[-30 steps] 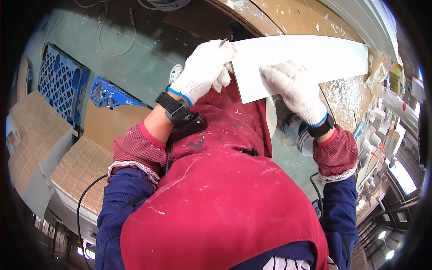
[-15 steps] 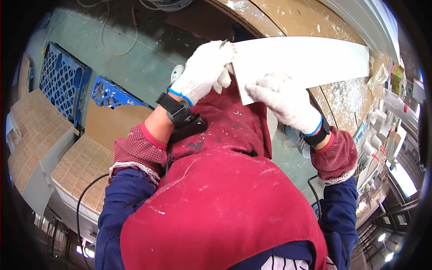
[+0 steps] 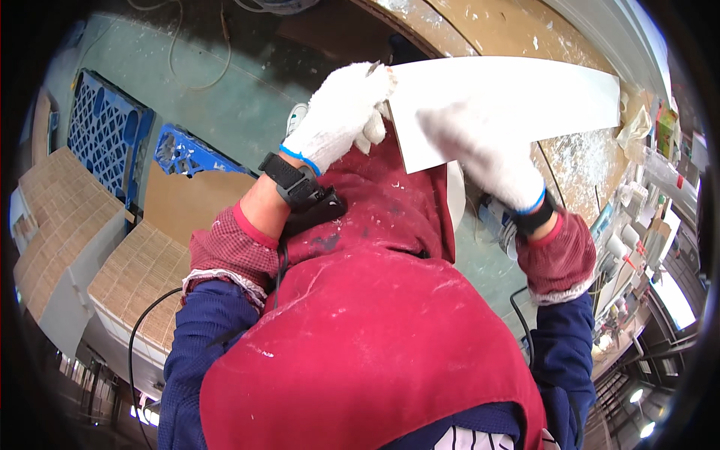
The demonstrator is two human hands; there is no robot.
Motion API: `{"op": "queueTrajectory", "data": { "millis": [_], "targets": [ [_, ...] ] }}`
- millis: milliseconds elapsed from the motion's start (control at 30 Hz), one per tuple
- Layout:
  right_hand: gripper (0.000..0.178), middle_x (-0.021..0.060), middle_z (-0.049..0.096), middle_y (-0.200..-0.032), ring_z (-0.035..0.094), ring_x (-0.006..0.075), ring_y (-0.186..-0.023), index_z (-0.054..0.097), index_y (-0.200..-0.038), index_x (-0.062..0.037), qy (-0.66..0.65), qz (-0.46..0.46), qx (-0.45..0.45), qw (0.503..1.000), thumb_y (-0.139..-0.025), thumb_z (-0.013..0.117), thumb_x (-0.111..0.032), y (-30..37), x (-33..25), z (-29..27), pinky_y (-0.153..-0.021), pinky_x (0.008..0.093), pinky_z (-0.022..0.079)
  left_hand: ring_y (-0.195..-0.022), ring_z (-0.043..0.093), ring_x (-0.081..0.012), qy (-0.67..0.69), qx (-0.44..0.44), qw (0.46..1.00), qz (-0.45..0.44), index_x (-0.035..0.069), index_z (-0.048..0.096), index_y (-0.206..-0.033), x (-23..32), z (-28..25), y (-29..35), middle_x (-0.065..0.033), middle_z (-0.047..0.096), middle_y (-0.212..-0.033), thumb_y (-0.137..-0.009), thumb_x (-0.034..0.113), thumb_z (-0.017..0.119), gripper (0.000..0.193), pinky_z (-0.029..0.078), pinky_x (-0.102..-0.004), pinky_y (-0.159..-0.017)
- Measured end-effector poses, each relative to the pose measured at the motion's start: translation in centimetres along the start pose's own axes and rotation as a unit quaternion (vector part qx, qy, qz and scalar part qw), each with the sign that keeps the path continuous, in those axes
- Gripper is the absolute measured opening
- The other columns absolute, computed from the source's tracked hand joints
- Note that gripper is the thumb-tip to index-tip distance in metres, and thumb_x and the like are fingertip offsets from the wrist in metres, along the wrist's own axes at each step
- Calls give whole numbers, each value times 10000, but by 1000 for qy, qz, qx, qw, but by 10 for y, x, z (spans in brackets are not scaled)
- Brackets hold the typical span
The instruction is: The person cleans white wooden panels on a workbench using a scraper and a cloth. They remove debris from the surface and edges of the panels, then wipe them down with a cloth. The person handles the panels one at a time, flipping them to clean both sides.
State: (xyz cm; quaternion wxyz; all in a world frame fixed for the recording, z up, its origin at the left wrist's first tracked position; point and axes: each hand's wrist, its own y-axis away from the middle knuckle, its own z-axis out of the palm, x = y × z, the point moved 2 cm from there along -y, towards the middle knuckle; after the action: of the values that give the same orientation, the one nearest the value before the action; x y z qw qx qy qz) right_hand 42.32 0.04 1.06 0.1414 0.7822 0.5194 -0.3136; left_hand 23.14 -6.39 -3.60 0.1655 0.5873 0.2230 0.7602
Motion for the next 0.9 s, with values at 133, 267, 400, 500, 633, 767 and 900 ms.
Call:
{"op": "queueTrajectory", "data": {
  "millis": [133, 267, 400, 500, 633, 767, 900],
  "targets": [
    [316, 152, 665, -986, 641, 301, -858, 642, -1167, -42, 41, -28, 12, 999, -856, 590, -17, -4, 18, 6, -765, 360, 519, -380, 471, -93, 10, 3, 1000, -12, 61, 590, -825, 2, 3, -1, -14, 538, -541, -924, 318, 552, 278, 351, -230, -349],
    [305, 118, 666, -957, 643, 300, -867, 651, -1115, -36, 71, -92, -32, 993, -813, 607, -45, 5, -17, 17, -768, 370, 518, -380, 467, -87, 24, 15, 1000, -1, 58, 583, -829, -5, 4, -4, -16, 552, -573, -927, 285, 544, 250, 348, -223, -343],
    [317, 93, 666, -916, 644, 260, -830, 661, -1065, -38, 20, -7, -62, 998, -752, 623, 0, 18, -23, 4, -734, 346, 524, -382, 467, -87, 17, -15, 1000, -10, 50, 579, -846, -4, -1, -4, -23, 562, -596, -931, 271, 545, 239, 349, -223, -340],
    [380, 79, 667, -905, 647, 243, -839, 666, -1093, -46, 71, 89, 44, 993, -733, 628, 72, 30, 4, -23, -745, 323, 531, -383, 469, -89, 42, 3, 999, 4, 48, 579, -852, -5, 1, -2, -21, 554, -581, -935, 280, 543, 249, 348, -223, -342],
    [269, 98, 652, -852, 637, 235, -769, 664, -1096, -44, 48, 180, 172, 967, -834, 626, 7, 37, 38, -24, -700, 322, 528, -393, 470, -88, 24, 4, 1000, 3, 54, 581, -863, -1, 3, -2, -14, 542, -561, -940, 298, 541, 259, 349, -219, -351],
    [252, 103, 663, -888, 623, 226, -724, 663, -1060, -7, 137, 134, 132, 973, -809, 657, -24, 20, -12, 7, -682, 318, 528, -396, 466, -86, 13, 11, 1000, 11, 62, 585, -860, 3, 7, 1, -14, 547, -566, -945, 306, 539, 263, 358, -220, -364],
    [195, 103, 679, -898, 653, 282, -788, 662, -1034, -62, 39, 217, 15, 975, -856, 583, -67, -5, -44, 38, -695, 354, 517, -391, 462, -86, 25, 4, 999, 20, 67, 584, -846, -4, 3, -2, -12, 544, -552, -949, 315, 536, 272, 367, -222, -373]
  ]
}}
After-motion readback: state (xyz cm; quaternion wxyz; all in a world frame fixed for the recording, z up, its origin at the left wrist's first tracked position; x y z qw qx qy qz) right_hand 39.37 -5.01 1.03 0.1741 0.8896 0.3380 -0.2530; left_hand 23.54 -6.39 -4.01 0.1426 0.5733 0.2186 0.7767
